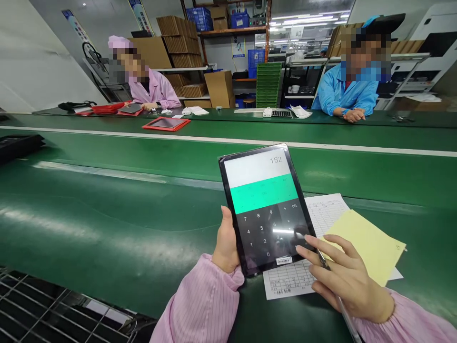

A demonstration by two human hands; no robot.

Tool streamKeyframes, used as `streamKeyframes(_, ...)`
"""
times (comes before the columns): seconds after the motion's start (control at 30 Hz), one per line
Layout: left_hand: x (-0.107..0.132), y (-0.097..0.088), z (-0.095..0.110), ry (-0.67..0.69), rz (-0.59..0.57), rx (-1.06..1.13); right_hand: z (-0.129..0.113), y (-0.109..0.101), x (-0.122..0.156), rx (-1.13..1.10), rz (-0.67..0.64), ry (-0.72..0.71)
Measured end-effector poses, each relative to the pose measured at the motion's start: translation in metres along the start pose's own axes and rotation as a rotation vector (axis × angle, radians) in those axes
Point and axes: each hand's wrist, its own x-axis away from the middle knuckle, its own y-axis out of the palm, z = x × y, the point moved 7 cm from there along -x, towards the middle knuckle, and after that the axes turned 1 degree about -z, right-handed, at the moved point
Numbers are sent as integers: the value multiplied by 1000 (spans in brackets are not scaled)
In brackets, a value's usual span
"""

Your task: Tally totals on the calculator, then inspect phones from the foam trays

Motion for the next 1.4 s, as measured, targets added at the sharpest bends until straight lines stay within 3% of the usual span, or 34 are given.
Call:
streamKeyframes(0.1,0,-2,2,19,33,-7,4,4,-1,-11,-29,26)
streamKeyframes(0.27,-1,-1,4,33,51,29,23,-8,8,-34,159,176)
streamKeyframes(0.4,-1,-1,3,66,135,24,26,-10,7,-6,220,239)
streamKeyframes(0.5,-1,-2,-2,78,180,-9,17,0,2,-18,165,228)
streamKeyframes(0.63,-3,2,-13,27,125,-24,2,13,-3,-31,77,222)
streamKeyframes(0.83,-3,0,-15,41,120,-81,-13,21,-13,-41,0,90)
streamKeyframes(0.97,-4,1,-15,80,136,-111,-16,28,-18,-36,-53,87)
streamKeyframes(1.2,-5,7,-18,109,101,-131,-26,35,-19,-102,-64,102)
streamKeyframes(1.4,-2,3,-19,56,124,-136,-3,23,-11,-22,73,242)
